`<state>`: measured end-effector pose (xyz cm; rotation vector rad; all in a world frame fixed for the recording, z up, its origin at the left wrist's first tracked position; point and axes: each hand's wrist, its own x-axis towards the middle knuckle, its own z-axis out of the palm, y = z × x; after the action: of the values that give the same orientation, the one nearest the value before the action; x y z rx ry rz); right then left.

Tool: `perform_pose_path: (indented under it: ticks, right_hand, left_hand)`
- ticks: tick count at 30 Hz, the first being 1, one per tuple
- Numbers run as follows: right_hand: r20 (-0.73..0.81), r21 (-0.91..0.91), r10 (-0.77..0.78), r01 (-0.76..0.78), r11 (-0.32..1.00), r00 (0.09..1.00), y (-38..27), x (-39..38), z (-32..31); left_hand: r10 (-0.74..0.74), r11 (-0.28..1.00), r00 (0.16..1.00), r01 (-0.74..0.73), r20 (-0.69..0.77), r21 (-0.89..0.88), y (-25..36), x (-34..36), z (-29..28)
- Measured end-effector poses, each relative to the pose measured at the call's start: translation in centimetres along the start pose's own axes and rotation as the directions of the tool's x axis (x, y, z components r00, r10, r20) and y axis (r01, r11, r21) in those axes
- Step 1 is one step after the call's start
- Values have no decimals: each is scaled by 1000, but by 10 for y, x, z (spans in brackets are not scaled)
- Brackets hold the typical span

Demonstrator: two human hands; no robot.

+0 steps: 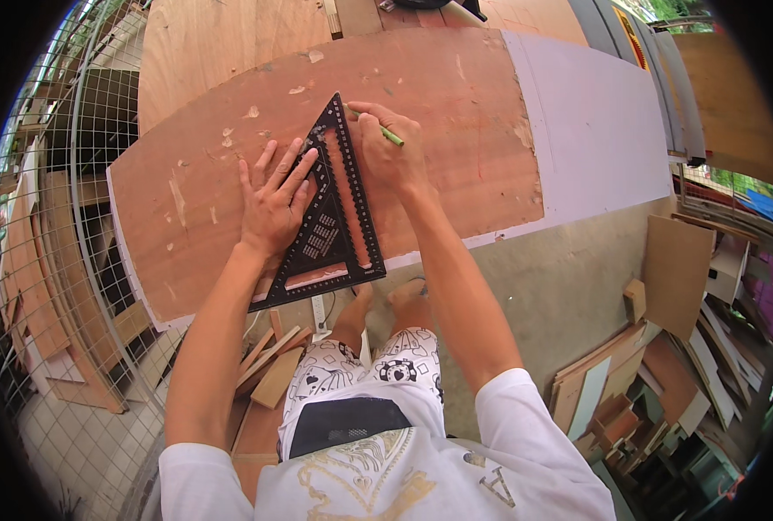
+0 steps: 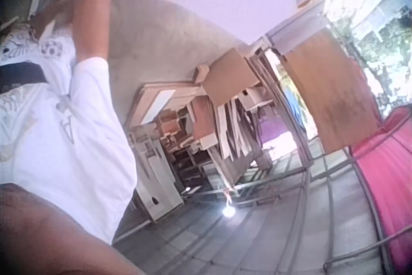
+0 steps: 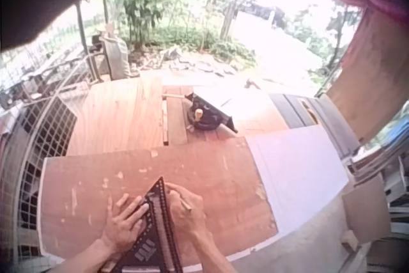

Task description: The person measures a large sheet of plywood with a tape measure and marks it with a pencil. They then use a set square to draw straight lines on the sheet, preparing it for cutting.

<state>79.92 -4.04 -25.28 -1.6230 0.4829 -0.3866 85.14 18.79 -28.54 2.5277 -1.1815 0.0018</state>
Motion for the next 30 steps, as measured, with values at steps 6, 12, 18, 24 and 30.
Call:
perform_pose_path:
  ticks: [6, 12, 18, 24, 30]
  right_hand:
    - [-2, -139, -65, 64, 988, 998, 4, -33, -8]
    - [-14, -170, -14, 11, 985, 1000, -12, -101, -22]
    - [27, -212, 10, -3, 977, 1000, -10, -174, -39]
    - [35, -267, 86, -74, 961, 996, -17, -217, -52]
    - [105, -312, 126, -88, 946, 986, -21, -226, -61]
  left_hand:
    - [27, 999, 999, -26, -29, 24, -5, 1, 5]
    - [48, 996, 998, -45, -44, 79, -10, -3, 11]
    - [46, 995, 997, -40, -66, 89, -10, -4, 12]
    - [55, 993, 995, -47, -78, 105, -10, -4, 15]
    - [76, 993, 991, -66, -106, 93, -13, -3, 18]
